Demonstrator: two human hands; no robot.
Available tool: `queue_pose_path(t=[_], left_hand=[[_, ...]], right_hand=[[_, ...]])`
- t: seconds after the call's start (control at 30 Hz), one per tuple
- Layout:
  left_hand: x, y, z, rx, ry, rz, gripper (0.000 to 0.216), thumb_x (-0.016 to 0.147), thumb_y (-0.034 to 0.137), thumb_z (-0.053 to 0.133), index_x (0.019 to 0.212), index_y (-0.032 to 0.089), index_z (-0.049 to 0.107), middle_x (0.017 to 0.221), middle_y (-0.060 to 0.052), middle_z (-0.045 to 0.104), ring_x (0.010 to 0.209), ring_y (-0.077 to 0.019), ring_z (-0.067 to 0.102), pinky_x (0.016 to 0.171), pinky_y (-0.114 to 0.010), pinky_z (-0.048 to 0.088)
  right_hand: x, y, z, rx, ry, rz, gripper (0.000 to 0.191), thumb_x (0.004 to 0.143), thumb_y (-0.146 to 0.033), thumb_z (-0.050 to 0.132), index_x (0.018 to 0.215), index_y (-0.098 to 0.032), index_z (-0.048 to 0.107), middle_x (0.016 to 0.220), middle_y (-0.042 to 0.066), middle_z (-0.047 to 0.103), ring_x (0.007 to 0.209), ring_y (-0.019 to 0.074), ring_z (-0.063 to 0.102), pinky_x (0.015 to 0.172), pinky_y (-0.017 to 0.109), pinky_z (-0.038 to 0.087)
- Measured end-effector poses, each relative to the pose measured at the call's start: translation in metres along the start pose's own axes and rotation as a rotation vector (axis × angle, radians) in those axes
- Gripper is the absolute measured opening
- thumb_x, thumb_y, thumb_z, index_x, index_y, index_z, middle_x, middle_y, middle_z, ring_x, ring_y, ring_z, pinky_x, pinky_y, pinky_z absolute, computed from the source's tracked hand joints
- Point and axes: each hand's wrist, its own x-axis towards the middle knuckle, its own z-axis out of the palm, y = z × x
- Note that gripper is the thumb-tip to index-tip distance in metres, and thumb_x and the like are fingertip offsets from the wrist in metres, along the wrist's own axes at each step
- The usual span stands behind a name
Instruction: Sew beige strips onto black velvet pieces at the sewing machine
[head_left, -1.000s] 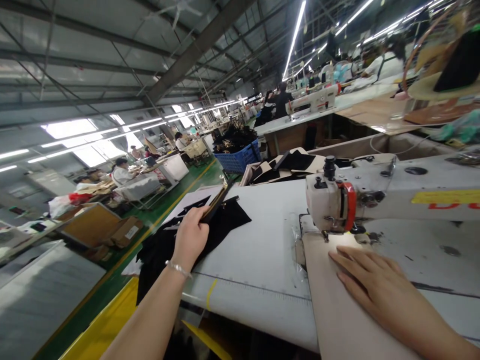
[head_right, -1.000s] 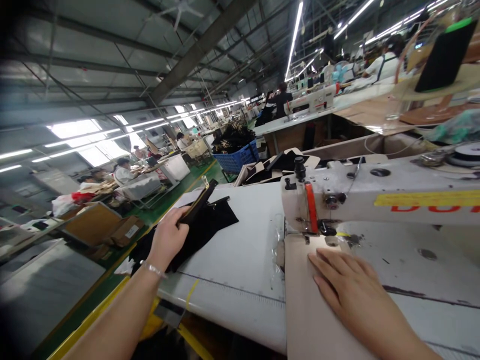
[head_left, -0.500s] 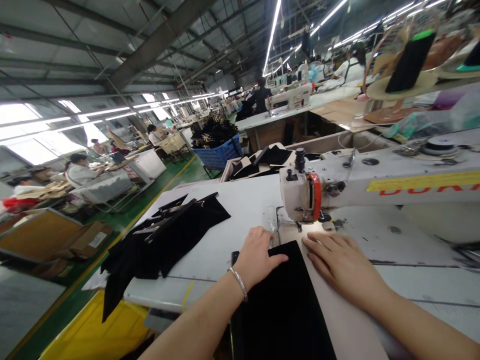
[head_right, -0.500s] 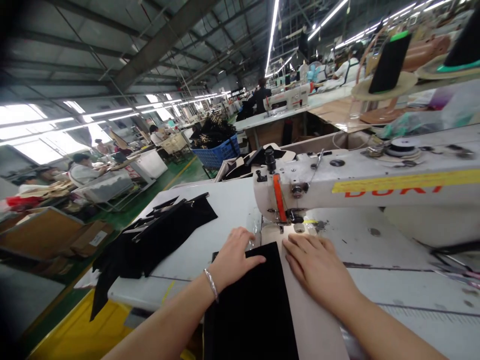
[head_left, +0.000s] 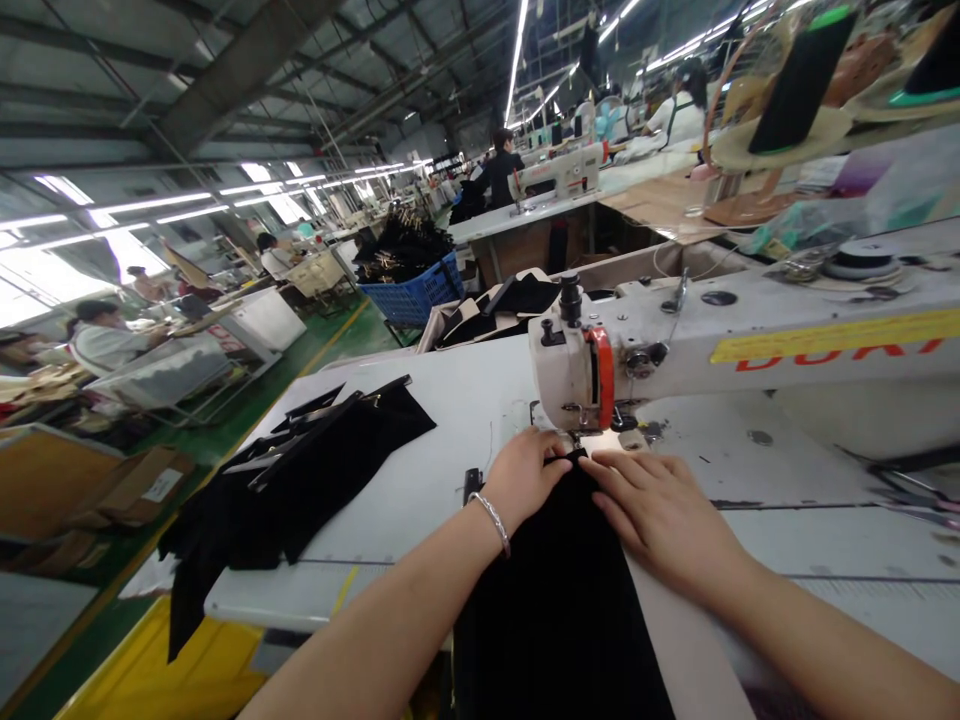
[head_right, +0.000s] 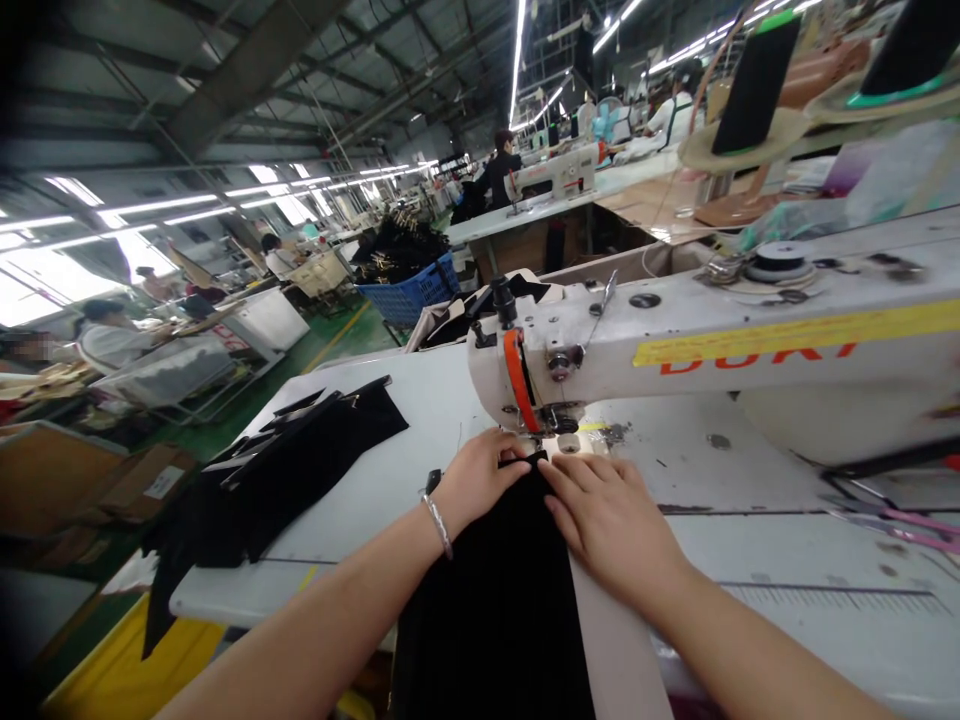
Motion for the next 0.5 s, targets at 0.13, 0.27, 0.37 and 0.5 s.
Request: queue_pose_path(t=[0.13, 0.27, 0.37, 0.5], left_hand=[[0.0041, -0.0031, 0.0013, 0.006, 0.005, -0.01, 0.005, 0.081, 0.023, 0.065, 0.085, 0.02, 0.064, 0.088, -0.003, 0.064, 0.08, -0.0178, 0.06, 0.074, -0.029, 0.048], [0.0013, -0.0054, -0.0013, 0.0, 0.005, -0.004, 0.004, 0.081, 0.021, 0.066, 0.083, 0.019, 0.063, 0.087, -0.002, 0.064, 0.082, -0.0177, 0.06, 0.075, -0.029, 0.048], [0.0012, -0.0068, -0.0004, -0.004, 0.024, -0.012, 0.005, 0.081, 0.022, 0.066, 0.084, 0.019, 0.063, 0.089, -0.003, 0.064, 0.083, -0.018, 0.06, 0.076, -0.03, 0.048], [0.0057, -0.0079, 0.0022, -0.002, 0.029, -0.02, 0.004, 0.082, 0.021, 0.065, 0.085, 0.019, 0.064, 0.089, -0.003, 0.064, 0.083, -0.0181, 0.059, 0.076, -0.03, 0.049]], right_hand=[[0.0003, -0.0004, -0.0001, -0.001, -0.015, 0.012, 0.042, 0.096, -0.038, 0.042, 0.135, -0.023, 0.048, 0.127, 0.007, 0.057, 0.11, 0.0257, 0.05, 0.087, 0.043, 0.035], [0.0007, -0.0013, -0.0004, -0.009, -0.024, 0.012, 0.044, 0.096, -0.041, 0.042, 0.136, -0.022, 0.047, 0.127, 0.008, 0.057, 0.111, 0.0266, 0.05, 0.086, 0.043, 0.035], [0.002, -0.0021, -0.0013, -0.021, -0.04, 0.016, 0.045, 0.096, -0.042, 0.04, 0.137, -0.022, 0.045, 0.127, 0.009, 0.057, 0.108, 0.0266, 0.05, 0.085, 0.043, 0.035], [0.0043, -0.0025, -0.0009, -0.023, -0.034, 0.022, 0.046, 0.096, -0.042, 0.041, 0.137, -0.021, 0.045, 0.125, 0.009, 0.058, 0.106, 0.0261, 0.051, 0.084, 0.043, 0.035]])
